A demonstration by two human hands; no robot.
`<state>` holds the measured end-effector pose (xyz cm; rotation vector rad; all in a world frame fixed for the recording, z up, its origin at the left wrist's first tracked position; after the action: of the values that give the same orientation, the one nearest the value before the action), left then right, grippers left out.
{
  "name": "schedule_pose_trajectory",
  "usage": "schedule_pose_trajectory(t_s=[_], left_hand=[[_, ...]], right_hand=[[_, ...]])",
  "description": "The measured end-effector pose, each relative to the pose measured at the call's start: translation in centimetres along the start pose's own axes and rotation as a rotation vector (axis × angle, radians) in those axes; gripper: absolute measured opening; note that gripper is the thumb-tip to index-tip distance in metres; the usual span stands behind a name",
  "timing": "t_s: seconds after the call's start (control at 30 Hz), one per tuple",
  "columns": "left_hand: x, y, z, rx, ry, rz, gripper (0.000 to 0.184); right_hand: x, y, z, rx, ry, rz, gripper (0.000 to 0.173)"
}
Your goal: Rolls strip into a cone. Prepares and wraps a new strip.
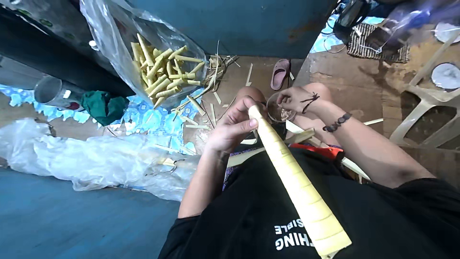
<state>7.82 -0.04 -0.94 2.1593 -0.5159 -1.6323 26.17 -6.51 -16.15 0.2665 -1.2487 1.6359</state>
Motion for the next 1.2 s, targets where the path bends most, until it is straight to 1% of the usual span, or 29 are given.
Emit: schedule_pose_trajectory(t_s=[0.07, 0.13, 0.17, 0.23, 0.27, 0.3, 0.37, 0.43, 0.47, 0.53, 0.6, 0.7, 0.83, 0.97, 1.1, 1.2], left_hand=[[0.6, 0.2, -0.3, 0.009, -0.014, 0.016, 0.015], [1.2, 0.2, -0.2, -0.035, -0.051, 0.013, 0.017], [1.4, 0.3, -0.2, -0.049, -0.065, 0.005, 0.016], [1.5, 0.6, -0.3, -0.041, -0.071, 0.005, 0.014], [1.5, 0.8, -0.4, -0.026, -0.069, 0.008, 0.014], [1.4, 0.9, -0.6, -0.002, -0.063, 0.008, 0.014], [1.2, 1.2, -0.8, 0.008, -0.056, -0.027, 0.015], [1.0, 1.6, -0.9, 0.013, -0.054, -0.032, 0.015], [0.9, 1.8, -0.9, 0.019, -0.053, -0.024, 0.016], [0.8, 2.1, -0.7, 0.038, -0.058, -0.018, 0.018], [0.8, 2.3, -0.3, 0.029, -0.078, -0.026, 0.018], [0.8, 2.8, -0.2, 0.056, -0.092, -0.034, 0.017], [0.8, 3.2, -0.4, 0.084, -0.094, -0.088, 0.018], [0.6, 3.5, -0.5, 0.103, -0.097, -0.197, 0.019], [0.9, 3.8, -0.5, 0.132, -0.093, -0.210, 0.018], [1.4, 3.4, -0.6, 0.133, -0.097, -0.215, 0.017]], right_hand=[[1.3, -0.9, 2.0, -0.022, 0.005, -0.178, 0.021], [4.0, -2.6, 4.8, -0.102, -0.064, -0.330, 0.016], [5.5, -3.5, 6.4, -0.147, -0.147, -0.416, 0.013], [8.5, -4.7, 10.5, -0.211, -0.423, -0.652, 0.015], [9.7, -4.7, 13.0, -0.182, -0.559, -0.769, 0.016], [11.0, -4.7, 14.8, -0.158, -0.642, -0.849, 0.017], [13.4, -4.8, 16.8, -0.151, -0.722, -0.922, 0.015], [15.2, -4.9, 17.0, -0.225, -0.774, -0.875, 0.012], [15.8, -4.9, 17.1, -0.291, -0.803, -0.793, 0.011], [16.1, -4.8, 17.3, -0.393, -0.793, -0.650, 0.009], [16.1, -4.6, 17.4, -0.404, -0.769, -0.602, 0.008], [15.9, -4.5, 17.6, -0.418, -0.766, -0.615, 0.007], [16.0, -4.6, 18.2, -0.533, -0.747, -0.522, 0.007], [16.6, -4.6, 18.1, -0.548, -0.736, -0.432, 0.004], [17.0, -4.4, 18.2, -0.542, -0.756, -0.385, 0.003], [16.2, -4.4, 17.8, -0.512, -0.746, -0.368, 0.005]])
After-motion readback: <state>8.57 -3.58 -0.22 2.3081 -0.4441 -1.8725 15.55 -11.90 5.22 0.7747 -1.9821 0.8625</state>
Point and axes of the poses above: each hand's wrist, its own z-axis away from the middle knuckle, its own y-axis out of the palm, x = y × z, the point moved 10 cm from there along -z, towards the middle knuckle, and after that the axes turned 3 degrees about y, right-handed, at the moved point
